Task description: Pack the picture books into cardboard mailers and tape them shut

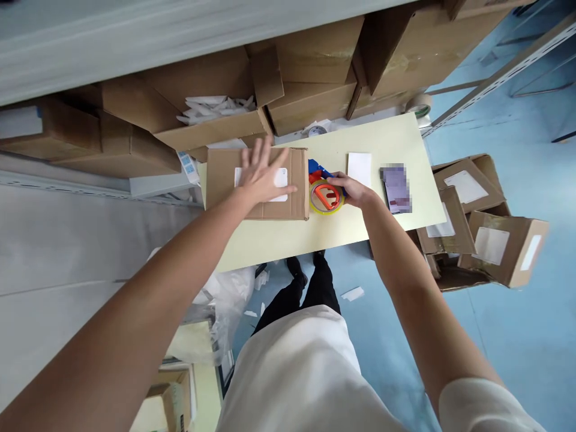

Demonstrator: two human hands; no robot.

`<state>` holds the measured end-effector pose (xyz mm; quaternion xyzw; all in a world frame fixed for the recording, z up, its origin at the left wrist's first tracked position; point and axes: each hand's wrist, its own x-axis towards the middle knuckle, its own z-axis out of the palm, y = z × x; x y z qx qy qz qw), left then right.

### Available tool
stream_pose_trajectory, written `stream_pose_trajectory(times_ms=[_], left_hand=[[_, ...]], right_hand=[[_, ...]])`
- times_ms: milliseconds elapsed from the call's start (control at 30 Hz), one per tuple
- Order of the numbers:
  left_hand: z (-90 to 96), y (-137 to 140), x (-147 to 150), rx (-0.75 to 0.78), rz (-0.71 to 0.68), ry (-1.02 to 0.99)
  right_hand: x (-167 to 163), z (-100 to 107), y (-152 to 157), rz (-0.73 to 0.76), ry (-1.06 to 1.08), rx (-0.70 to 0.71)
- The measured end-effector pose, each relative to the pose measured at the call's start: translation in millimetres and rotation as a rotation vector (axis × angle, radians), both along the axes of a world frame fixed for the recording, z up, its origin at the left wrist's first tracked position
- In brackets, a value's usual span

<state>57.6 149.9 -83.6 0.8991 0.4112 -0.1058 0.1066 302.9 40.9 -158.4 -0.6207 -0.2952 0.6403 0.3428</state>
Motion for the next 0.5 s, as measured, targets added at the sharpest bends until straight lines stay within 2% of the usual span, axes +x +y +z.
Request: stream_pose_trajectory(times_ms=[67, 200, 333, 433, 500], left_hand=[[-3.8, 1.0, 20.6, -0.031, -0.089, -0.036], [-15.4, 2.9, 33.7, -0.016, -0.053, -0.065], [-18.7, 3.3, 30.0, -0.012, -0.023, -0.056], [-18.3, 3.2, 30.3, -0.025, -0.012, -0.036], [-18.6, 2.9, 31.2, -0.031, -0.005, -0.036]], right_hand=[[-2.4, -2.0, 6.7, -0.009, -0.003, -0.057], [-13.6, -13.4, -8.3, -0.007, -0.032, 0.032], [-13.3, -22.0, -59.7, 0.027, -0.052, 0.068], [-16.0, -20.8, -111.2, 0.153, -0.088, 0.030], [-24.6, -16.5, -134.7, 0.240, -0.176, 0.049]])
